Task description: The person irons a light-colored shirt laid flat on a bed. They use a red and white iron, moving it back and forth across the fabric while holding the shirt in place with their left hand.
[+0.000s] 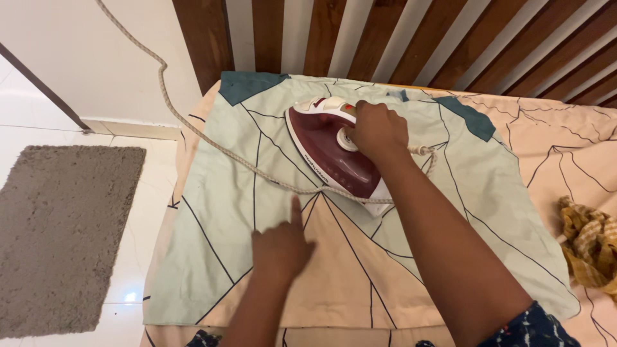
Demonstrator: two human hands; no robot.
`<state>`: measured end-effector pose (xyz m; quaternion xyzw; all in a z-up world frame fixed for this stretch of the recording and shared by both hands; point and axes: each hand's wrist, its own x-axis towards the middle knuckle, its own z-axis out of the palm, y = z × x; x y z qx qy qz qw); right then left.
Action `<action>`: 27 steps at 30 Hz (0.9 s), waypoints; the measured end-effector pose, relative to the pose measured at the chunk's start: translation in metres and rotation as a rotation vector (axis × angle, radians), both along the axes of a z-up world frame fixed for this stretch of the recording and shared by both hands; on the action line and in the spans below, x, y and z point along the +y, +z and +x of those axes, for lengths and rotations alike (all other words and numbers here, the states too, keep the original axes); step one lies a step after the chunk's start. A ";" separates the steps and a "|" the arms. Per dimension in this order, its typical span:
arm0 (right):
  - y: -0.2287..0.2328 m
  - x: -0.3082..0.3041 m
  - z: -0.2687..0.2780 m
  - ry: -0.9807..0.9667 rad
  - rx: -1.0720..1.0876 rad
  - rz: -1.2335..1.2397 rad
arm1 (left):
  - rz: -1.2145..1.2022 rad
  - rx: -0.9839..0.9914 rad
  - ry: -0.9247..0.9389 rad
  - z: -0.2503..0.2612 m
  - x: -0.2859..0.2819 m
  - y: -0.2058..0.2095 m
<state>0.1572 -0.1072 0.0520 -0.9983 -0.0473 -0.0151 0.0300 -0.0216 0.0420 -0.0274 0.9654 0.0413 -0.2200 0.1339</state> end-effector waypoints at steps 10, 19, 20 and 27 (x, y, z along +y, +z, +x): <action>0.006 -0.001 -0.001 -0.013 0.078 0.017 | 0.004 -0.300 0.099 0.049 0.037 -0.049; 0.002 -0.011 -0.016 0.791 -0.434 0.225 | -0.463 -0.588 0.379 0.051 0.034 -0.007; 0.007 -0.014 -0.020 0.856 -0.298 0.249 | -0.529 -0.636 0.424 0.051 0.033 -0.001; 0.004 -0.001 -0.045 0.820 0.006 -0.006 | -0.811 -0.811 0.579 0.059 0.031 0.007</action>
